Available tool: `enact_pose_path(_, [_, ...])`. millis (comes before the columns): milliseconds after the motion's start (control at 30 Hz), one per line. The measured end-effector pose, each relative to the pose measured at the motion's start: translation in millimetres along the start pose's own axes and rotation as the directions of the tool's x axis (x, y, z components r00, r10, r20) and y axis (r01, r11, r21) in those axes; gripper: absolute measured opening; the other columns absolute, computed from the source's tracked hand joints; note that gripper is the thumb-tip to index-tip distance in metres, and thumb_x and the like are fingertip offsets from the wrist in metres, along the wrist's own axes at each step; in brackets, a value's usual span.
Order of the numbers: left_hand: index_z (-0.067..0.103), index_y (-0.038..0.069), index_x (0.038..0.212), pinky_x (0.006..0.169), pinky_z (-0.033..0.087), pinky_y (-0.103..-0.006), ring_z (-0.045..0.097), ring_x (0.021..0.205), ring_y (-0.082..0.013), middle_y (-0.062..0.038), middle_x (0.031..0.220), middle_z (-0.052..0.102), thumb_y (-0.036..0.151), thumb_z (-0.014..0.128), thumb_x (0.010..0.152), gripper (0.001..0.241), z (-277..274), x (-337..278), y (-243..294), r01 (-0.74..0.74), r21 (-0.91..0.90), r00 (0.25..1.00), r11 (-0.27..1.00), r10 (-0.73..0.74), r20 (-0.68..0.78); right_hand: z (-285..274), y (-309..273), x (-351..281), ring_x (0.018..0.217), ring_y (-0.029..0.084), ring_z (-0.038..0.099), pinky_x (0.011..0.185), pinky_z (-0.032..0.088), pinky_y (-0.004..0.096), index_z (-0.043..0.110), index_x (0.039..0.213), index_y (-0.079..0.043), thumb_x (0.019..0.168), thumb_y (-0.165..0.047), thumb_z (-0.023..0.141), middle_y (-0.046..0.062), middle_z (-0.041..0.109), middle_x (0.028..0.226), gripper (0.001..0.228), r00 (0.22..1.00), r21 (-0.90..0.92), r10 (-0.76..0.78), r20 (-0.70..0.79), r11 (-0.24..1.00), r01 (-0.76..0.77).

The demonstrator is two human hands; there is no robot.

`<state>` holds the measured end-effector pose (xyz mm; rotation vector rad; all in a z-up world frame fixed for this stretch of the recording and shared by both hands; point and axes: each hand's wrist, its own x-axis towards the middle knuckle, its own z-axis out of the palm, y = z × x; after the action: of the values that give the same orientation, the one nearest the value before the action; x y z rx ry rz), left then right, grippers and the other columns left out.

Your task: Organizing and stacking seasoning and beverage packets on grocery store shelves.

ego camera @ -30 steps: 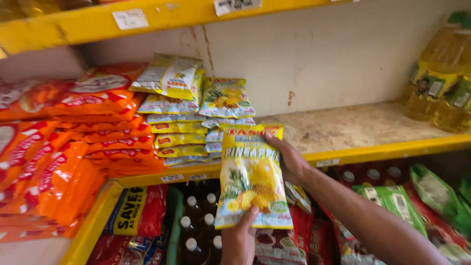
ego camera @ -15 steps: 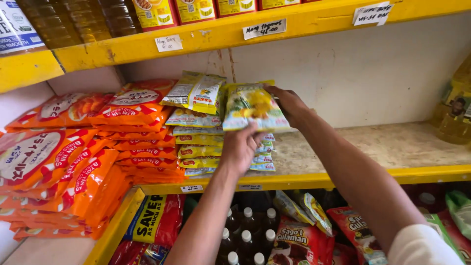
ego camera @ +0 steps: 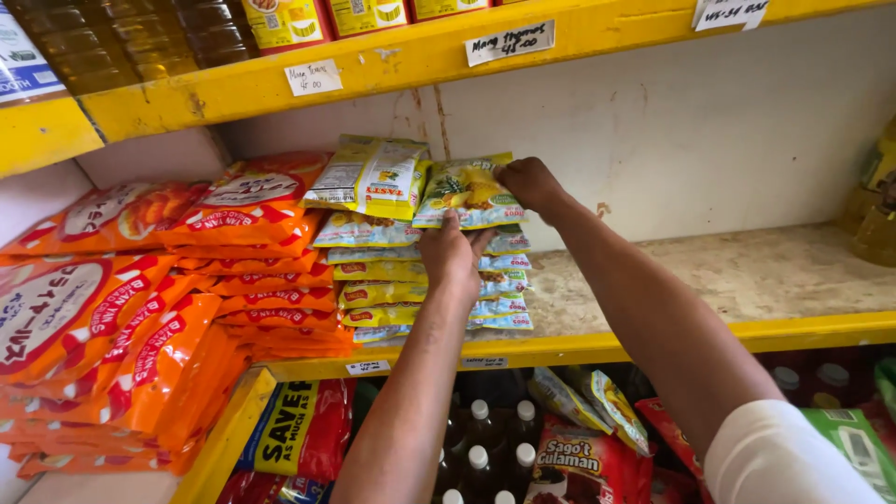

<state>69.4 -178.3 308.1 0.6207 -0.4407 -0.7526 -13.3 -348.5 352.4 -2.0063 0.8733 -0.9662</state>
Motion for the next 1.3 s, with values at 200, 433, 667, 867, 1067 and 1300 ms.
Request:
enact_pose_path(200, [0.061, -0.010, 0.123, 0.074, 0.070, -0.0457, 0.073, 0.094, -0.0332, -0.021, 0.113, 0.068, 0.019, 0.054, 0.104, 0.035, 8.6, -13.5, 6.3, -0.051, 0.091, 0.995, 0.995, 0.058, -0.081, 7.4, 22.8, 97.3, 0.103, 0.042, 0.069, 0.094, 0.056, 0.050, 0.078, 0.106, -0.008, 0.106, -0.029, 0.047, 0.022, 0.073, 0.115, 0.037, 0.889, -0.754, -0.413, 0.200, 0.514, 0.409])
enact_pose_path(433, [0.058, -0.013, 0.117, 0.060, 0.066, -0.0389, 0.076, 0.072, -0.0350, -0.023, 0.097, 0.071, 0.020, 0.054, 0.104, 0.036, -0.3, -20.9, 20.2, 0.000, 0.164, 0.995, 0.986, 0.016, -0.099, 56.0, -20.4, 55.9, 0.120, 0.046, 0.055, 0.097, 0.050, 0.052, 0.061, 0.136, -0.020, 0.094, -0.024, 0.057, 0.016, 0.055, 0.144, 0.042, 0.660, -0.629, -0.517, 0.545, 0.268, 0.730])
enact_pose_path(667, [0.053, -0.010, 0.124, 0.065, 0.068, -0.0393, 0.077, 0.075, -0.0344, -0.024, 0.109, 0.067, 0.024, 0.053, 0.103, 0.040, -12.4, -16.7, 8.4, 0.016, 0.102, 0.997, 0.995, -0.008, -0.081, 47.8, -52.8, 19.7, 0.122, 0.040, 0.057, 0.096, 0.052, 0.056, 0.059, 0.132, -0.012, 0.081, -0.011, 0.069, 0.015, 0.057, 0.137, 0.052, 0.761, -0.741, -0.294, 0.578, 0.202, 0.641])
enact_pose_path(867, [0.053, -0.009, 0.124, 0.068, 0.067, -0.0410, 0.075, 0.075, -0.0337, -0.024, 0.111, 0.063, 0.027, 0.054, 0.104, 0.041, -18.8, -14.2, -5.7, -0.034, 0.079, 0.995, 0.996, 0.040, -0.087, 55.2, -29.3, 44.0, 0.122, 0.042, 0.057, 0.096, 0.050, 0.059, 0.056, 0.133, -0.002, 0.091, -0.015, 0.066, 0.019, 0.058, 0.135, 0.045, 0.745, -0.733, -0.345, 0.571, 0.194, 0.652])
enact_pose_path(1067, [0.055, -0.009, 0.126, 0.068, 0.067, -0.0409, 0.075, 0.076, -0.0334, -0.024, 0.112, 0.067, 0.028, 0.054, 0.103, 0.043, -26.1, -8.8, -0.5, -0.022, 0.086, 0.997, 0.996, 0.029, -0.076, 55.1, -45.2, 35.0, 0.130, 0.039, 0.052, 0.103, 0.045, 0.060, 0.055, 0.136, -0.007, 0.095, -0.019, 0.056, 0.016, 0.055, 0.141, 0.042, 0.769, -0.724, -0.306, 0.561, 0.269, 0.635])
enact_pose_path(1300, [0.051, -0.009, 0.129, 0.072, 0.069, -0.0408, 0.076, 0.080, -0.0352, -0.026, 0.121, 0.063, 0.026, 0.056, 0.102, 0.045, -23.5, -15.1, 7.1, 0.020, 0.049, 0.996, 0.999, -0.016, -0.086, 57.5, -28.4, 48.0, 0.129, 0.042, 0.047, 0.106, 0.040, 0.058, 0.053, 0.140, -0.010, 0.100, -0.026, 0.049, 0.016, 0.048, 0.147, 0.043, 0.730, -0.687, -0.399, 0.555, 0.275, 0.673])
